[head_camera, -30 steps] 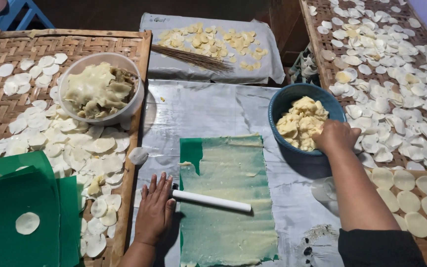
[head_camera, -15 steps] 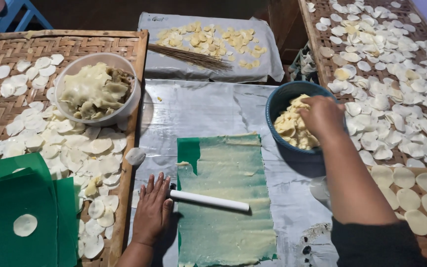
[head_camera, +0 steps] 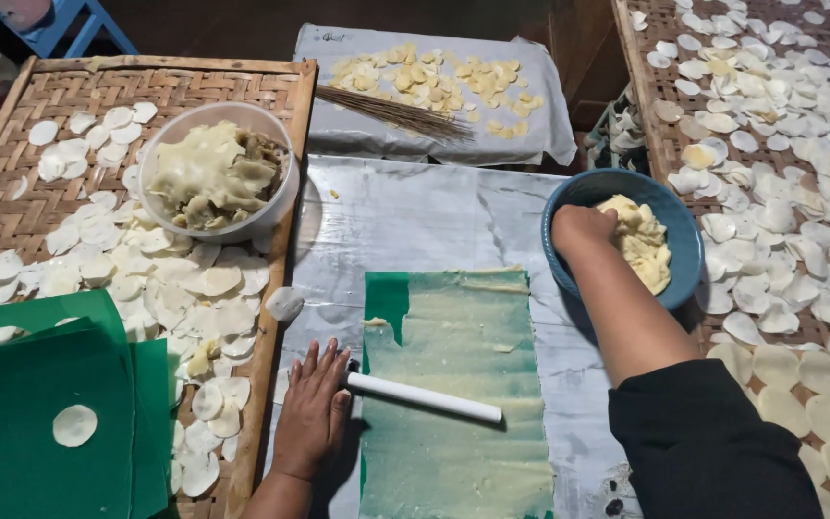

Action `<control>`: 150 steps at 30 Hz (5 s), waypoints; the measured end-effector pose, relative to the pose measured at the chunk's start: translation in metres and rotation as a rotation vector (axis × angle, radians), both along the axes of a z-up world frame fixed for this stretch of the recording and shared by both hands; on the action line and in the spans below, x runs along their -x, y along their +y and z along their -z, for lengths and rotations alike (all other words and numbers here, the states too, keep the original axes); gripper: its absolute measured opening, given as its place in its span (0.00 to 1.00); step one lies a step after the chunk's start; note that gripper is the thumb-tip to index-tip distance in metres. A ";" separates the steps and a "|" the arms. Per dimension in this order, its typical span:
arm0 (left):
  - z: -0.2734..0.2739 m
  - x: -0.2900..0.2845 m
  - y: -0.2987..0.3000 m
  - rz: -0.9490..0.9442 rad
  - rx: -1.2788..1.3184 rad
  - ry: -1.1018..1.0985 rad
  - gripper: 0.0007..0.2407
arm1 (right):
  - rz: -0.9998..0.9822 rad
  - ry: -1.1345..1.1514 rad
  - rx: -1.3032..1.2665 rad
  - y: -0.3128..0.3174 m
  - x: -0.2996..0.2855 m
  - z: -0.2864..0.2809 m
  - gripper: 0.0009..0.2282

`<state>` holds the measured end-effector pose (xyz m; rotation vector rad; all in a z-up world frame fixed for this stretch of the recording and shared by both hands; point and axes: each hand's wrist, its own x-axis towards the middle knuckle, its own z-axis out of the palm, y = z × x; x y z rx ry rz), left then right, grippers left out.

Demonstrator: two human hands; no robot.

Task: Rolling out dough onto a flat surface using a small rolling pin to create thin layers.

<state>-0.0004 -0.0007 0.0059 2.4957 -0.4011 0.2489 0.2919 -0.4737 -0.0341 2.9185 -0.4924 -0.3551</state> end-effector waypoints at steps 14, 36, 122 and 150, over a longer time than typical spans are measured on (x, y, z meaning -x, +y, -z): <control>0.004 0.000 -0.002 -0.018 -0.009 0.002 0.21 | -0.053 -0.213 0.009 0.001 0.051 -0.133 0.04; -0.003 -0.001 -0.003 -0.022 -0.012 0.001 0.20 | -0.183 0.268 0.320 -0.003 0.044 -0.148 0.20; -0.031 -0.070 -0.286 0.467 -0.012 -0.418 0.07 | 0.122 -0.398 -0.724 -0.059 0.224 -0.160 0.14; -0.039 -0.049 -0.107 -0.130 0.516 -0.089 0.19 | -0.354 -0.224 -1.100 0.194 0.255 -0.136 0.32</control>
